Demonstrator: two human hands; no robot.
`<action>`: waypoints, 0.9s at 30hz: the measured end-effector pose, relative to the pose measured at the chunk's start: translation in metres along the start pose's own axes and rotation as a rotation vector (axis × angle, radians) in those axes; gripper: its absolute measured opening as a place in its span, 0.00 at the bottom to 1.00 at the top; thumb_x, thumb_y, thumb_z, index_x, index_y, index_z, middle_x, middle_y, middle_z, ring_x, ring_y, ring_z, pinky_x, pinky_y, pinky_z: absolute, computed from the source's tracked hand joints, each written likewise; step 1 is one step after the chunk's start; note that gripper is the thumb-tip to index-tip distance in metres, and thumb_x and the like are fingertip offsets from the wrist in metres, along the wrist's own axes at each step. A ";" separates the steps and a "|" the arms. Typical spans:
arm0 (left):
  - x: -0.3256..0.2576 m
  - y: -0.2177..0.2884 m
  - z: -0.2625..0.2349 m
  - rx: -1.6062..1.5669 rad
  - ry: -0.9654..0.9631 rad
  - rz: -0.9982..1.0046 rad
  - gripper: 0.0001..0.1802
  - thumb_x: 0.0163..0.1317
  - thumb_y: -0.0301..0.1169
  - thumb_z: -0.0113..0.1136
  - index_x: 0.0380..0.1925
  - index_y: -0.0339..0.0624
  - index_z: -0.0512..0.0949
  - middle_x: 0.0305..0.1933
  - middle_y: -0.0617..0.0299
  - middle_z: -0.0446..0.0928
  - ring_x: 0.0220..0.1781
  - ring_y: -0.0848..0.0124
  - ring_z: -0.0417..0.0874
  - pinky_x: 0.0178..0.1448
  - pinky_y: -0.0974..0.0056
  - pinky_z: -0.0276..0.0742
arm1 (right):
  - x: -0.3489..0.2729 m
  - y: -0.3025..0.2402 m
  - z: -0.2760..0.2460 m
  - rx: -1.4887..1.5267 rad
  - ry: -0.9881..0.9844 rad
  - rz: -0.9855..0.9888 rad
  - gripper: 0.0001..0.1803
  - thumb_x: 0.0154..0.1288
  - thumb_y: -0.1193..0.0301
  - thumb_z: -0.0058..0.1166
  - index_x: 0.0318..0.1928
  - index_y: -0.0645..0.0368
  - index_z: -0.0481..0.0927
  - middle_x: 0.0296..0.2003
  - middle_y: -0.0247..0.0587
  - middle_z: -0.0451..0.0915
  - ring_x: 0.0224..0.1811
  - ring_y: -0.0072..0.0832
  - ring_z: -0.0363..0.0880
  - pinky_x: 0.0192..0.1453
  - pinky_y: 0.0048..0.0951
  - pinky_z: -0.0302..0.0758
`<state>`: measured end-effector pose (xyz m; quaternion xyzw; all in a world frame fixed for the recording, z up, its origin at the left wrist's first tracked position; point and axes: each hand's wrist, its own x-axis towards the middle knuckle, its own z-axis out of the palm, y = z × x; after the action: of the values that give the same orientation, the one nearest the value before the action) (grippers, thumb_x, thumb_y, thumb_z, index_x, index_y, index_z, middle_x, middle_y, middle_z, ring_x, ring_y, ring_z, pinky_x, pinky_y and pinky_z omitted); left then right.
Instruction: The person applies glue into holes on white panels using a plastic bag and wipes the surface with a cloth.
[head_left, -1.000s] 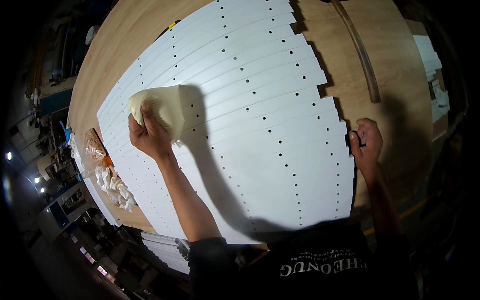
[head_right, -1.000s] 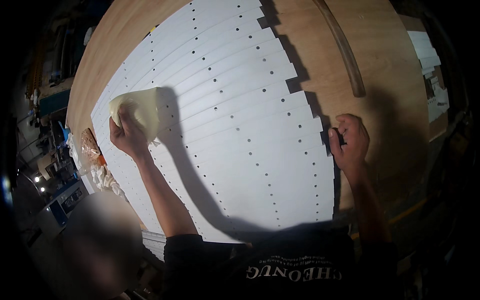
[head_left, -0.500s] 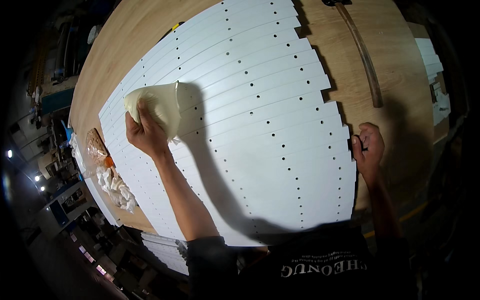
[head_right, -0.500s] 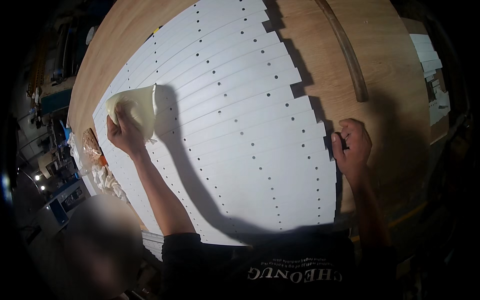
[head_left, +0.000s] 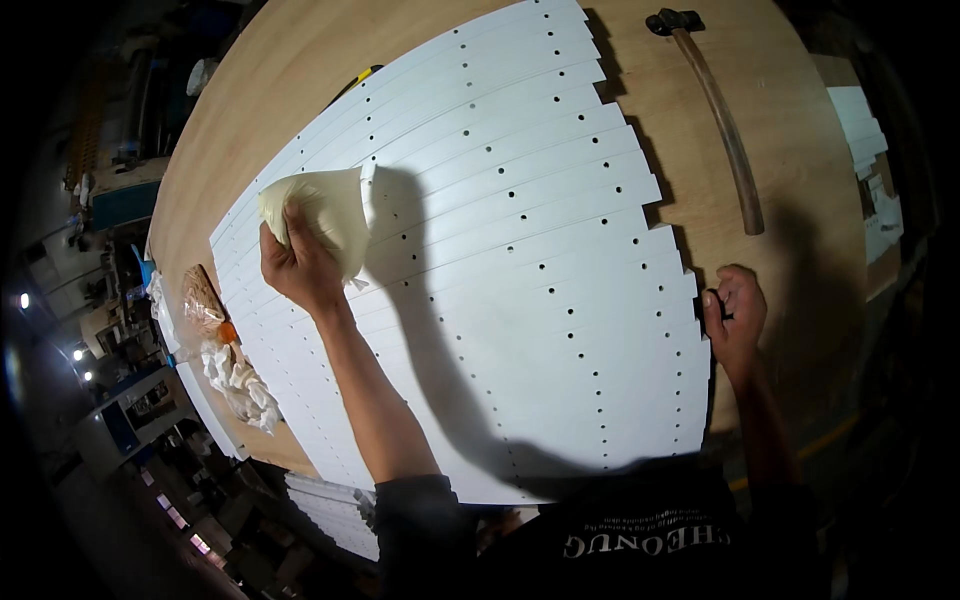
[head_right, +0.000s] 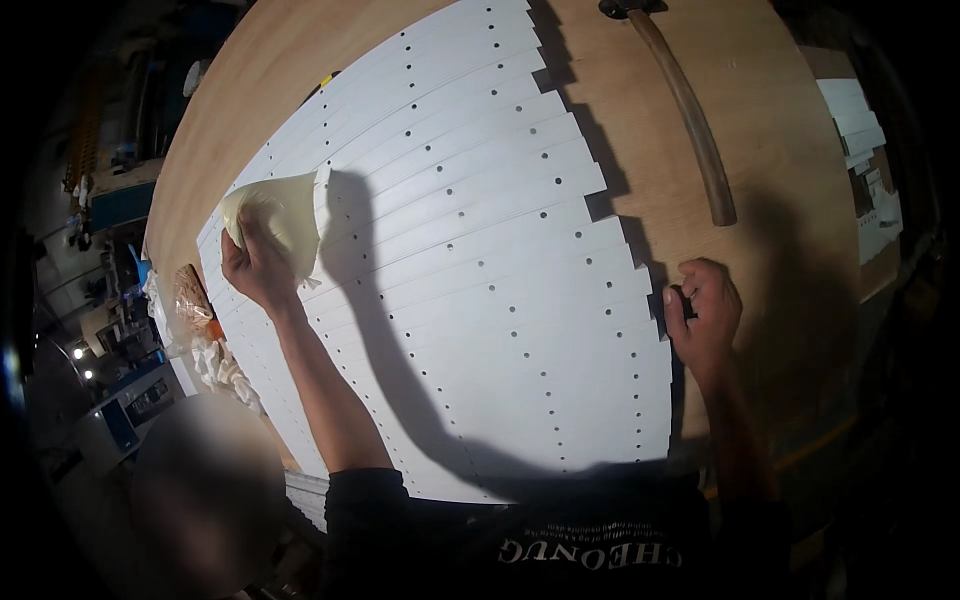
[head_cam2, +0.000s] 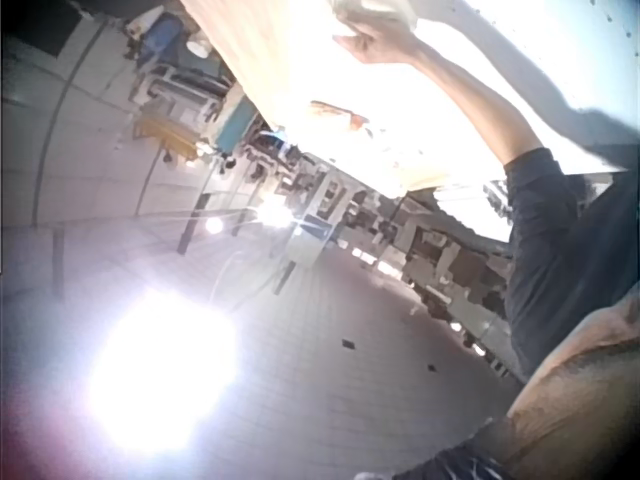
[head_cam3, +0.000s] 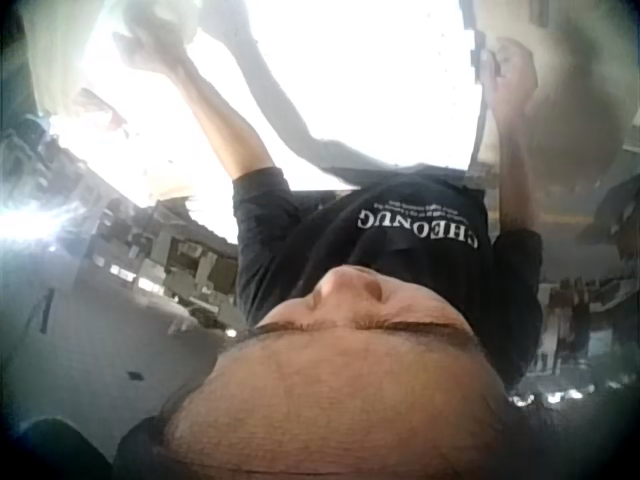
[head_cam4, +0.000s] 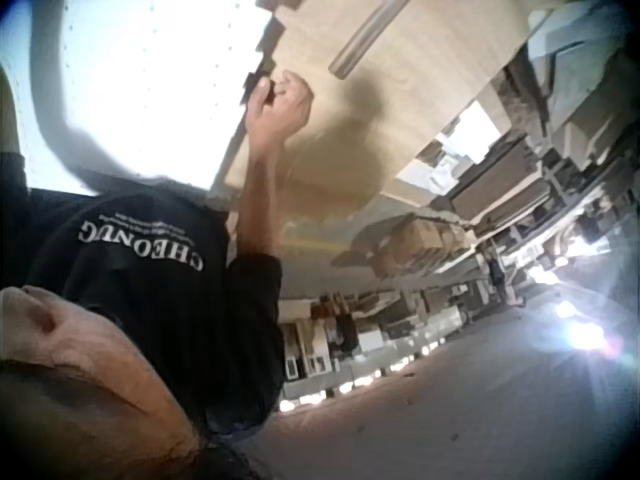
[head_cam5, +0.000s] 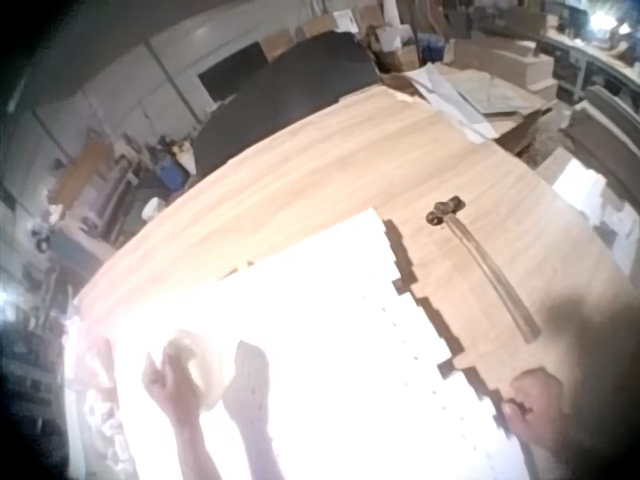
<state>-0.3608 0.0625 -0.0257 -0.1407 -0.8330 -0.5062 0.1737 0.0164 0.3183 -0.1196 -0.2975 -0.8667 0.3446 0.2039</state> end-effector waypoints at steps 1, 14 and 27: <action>0.002 0.000 0.001 0.015 -0.009 0.007 0.15 0.65 0.39 0.57 0.35 0.36 0.80 0.30 0.65 0.80 0.30 0.80 0.77 0.37 0.74 0.72 | 0.000 0.000 0.000 -0.011 -0.003 -0.002 0.15 0.54 0.73 0.58 0.43 0.59 0.73 0.26 0.38 0.70 0.24 0.29 0.68 0.28 0.28 0.67; 0.001 0.005 0.019 0.133 -0.004 -0.031 0.13 0.65 0.39 0.58 0.30 0.40 0.80 0.25 0.67 0.79 0.26 0.82 0.74 0.33 0.73 0.71 | 0.002 -0.001 -0.002 -0.024 -0.007 -0.043 0.15 0.54 0.73 0.57 0.43 0.60 0.73 0.27 0.39 0.71 0.25 0.32 0.69 0.30 0.30 0.68; 0.017 0.010 0.022 0.094 -0.003 -0.011 0.16 0.66 0.40 0.55 0.34 0.36 0.80 0.28 0.65 0.80 0.28 0.79 0.76 0.35 0.71 0.72 | 0.002 -0.002 -0.002 -0.020 -0.013 -0.056 0.17 0.52 0.74 0.58 0.43 0.61 0.72 0.27 0.40 0.71 0.28 0.36 0.71 0.34 0.35 0.70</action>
<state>-0.3755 0.0872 -0.0194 -0.1287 -0.8569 -0.4671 0.1761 0.0152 0.3190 -0.1168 -0.2730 -0.8794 0.3318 0.2049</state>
